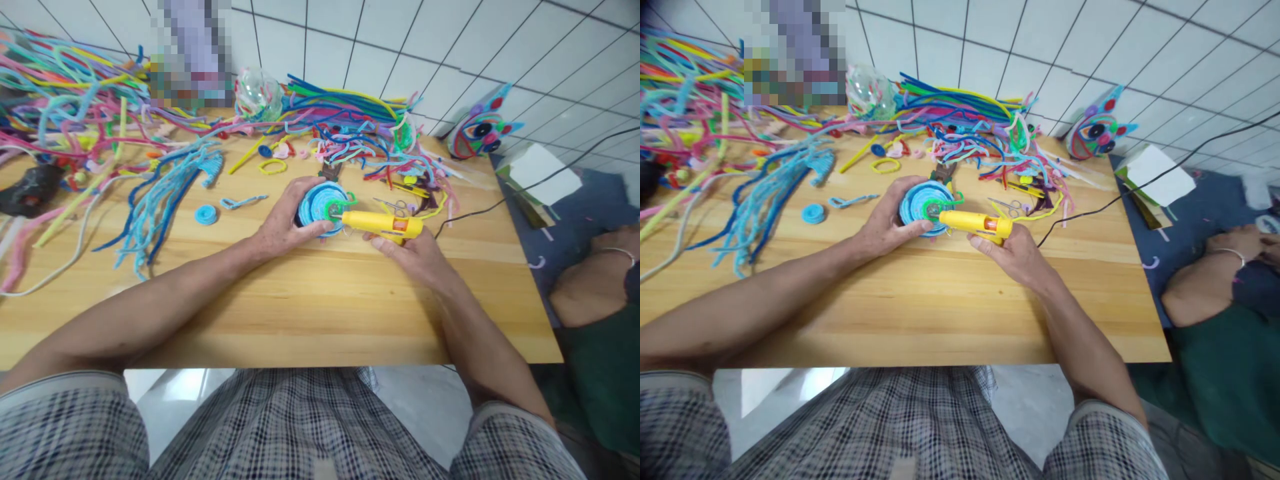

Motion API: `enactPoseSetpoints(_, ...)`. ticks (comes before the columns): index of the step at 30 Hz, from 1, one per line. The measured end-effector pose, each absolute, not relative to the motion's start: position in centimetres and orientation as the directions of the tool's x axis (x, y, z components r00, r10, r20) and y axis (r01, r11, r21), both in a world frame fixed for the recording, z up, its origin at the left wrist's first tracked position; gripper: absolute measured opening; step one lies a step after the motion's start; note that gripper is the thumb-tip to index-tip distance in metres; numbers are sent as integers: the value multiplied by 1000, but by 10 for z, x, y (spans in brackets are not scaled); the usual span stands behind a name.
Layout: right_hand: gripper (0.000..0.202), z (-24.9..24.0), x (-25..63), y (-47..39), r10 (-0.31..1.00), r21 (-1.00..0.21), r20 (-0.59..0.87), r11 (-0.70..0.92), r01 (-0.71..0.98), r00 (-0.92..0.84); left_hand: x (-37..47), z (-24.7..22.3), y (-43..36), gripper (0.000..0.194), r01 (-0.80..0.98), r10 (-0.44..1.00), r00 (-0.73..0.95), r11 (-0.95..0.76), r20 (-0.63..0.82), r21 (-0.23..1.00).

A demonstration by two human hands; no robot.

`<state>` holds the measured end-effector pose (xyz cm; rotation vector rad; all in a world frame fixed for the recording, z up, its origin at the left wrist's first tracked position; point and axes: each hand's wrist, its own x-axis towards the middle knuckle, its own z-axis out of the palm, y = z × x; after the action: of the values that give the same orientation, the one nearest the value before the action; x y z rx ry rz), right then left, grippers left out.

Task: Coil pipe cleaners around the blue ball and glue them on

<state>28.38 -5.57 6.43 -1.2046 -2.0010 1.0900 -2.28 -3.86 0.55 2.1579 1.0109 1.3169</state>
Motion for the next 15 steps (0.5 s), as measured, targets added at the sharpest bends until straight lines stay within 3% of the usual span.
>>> enactPoseSetpoints(15,40,59,289,-54,911,-874,38,229,428,-411,-23,8,-39,88,386,784,287,-621,551,683)
